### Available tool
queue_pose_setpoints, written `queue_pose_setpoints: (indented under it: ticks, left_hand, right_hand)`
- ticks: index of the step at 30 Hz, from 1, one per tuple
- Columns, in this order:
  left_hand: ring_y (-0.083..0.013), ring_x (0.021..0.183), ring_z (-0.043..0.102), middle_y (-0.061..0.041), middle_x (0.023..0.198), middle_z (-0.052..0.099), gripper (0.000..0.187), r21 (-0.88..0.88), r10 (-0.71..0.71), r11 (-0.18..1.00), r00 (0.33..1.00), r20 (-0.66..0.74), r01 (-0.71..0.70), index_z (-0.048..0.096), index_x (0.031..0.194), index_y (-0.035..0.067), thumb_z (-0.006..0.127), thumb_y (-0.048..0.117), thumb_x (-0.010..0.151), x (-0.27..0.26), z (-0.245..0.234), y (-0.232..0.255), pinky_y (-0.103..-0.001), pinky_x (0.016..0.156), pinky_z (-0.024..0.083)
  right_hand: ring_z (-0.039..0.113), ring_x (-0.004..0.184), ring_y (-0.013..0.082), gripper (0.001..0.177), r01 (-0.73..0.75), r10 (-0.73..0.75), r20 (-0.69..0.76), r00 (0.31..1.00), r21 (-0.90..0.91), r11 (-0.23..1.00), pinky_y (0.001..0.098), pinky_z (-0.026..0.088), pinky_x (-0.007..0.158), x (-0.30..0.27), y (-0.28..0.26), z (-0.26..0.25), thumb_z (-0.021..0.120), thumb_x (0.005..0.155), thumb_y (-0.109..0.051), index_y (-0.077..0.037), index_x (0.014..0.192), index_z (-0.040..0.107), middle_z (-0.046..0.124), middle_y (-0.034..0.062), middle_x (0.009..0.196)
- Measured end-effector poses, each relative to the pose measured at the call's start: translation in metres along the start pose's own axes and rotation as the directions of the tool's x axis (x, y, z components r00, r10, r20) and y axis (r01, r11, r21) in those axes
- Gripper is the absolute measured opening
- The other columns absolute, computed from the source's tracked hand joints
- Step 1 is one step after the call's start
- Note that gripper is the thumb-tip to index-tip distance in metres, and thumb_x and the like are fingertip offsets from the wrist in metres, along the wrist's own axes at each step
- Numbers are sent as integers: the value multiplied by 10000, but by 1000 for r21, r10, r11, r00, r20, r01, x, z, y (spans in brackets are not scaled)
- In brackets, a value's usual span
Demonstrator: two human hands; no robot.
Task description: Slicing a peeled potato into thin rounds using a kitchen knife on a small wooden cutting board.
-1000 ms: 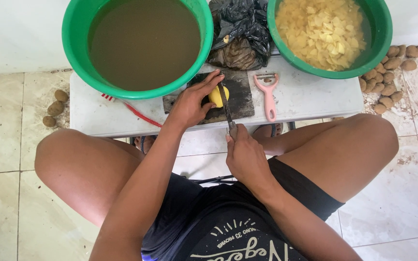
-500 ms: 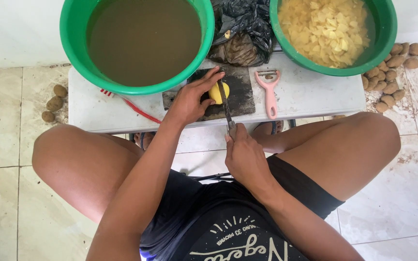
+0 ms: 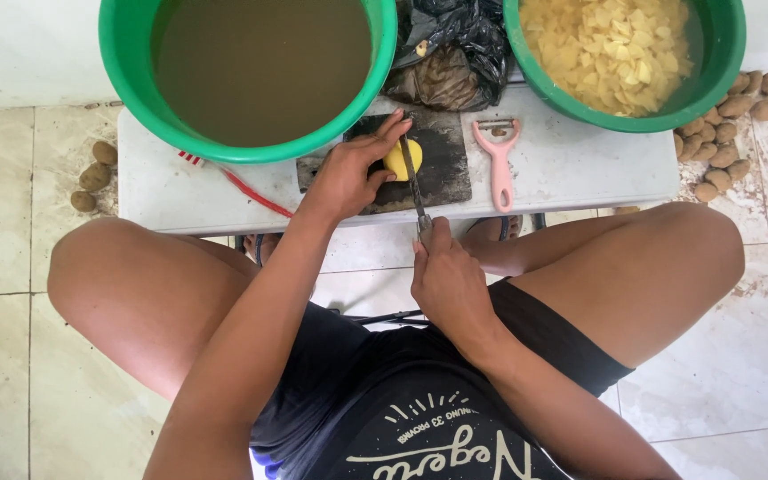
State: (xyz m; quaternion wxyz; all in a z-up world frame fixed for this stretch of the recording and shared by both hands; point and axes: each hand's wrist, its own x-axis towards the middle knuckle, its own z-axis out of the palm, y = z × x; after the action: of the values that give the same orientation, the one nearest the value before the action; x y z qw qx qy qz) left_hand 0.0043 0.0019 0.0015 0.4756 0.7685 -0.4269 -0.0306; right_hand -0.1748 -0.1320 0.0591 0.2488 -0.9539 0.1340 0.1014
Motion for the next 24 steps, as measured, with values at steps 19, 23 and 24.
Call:
queue_pose_setpoints:
  ticks: [19,23,24]
  left_hand:
    - [-404,1255,648,-115,1578,517,768,70,57,996,998,23,-58,468,1568,107,803,-9,887,-1,4,-13,-534,1111,505]
    - [-402,1248,652,-109,1575,523,757,59,67,996,998,13,-68,470,1569,105,798,0,895,-2,5,-14,-530,1108,508]
    - [-401,1256,648,-100,1589,507,763,58,72,996,997,15,-73,468,1571,108,798,0,891,-2,5,-15,-529,1111,507]
  right_hand:
    - [753,718,420,480,54,-64,-67,996,-140,989,510,617,602,-2,7,3,400,1060,-224,113,1398,449,692,242,832]
    - [754,723,424,477,56,-68,-76,995,-141,988,512,621,605,-5,5,3,403,1056,-215,116,1397,452,693,247,841]
    - [754,726,424,478,66,-78,-85,993,-140,988,512,620,604,-4,6,3,405,1054,-213,117,1396,453,695,246,844]
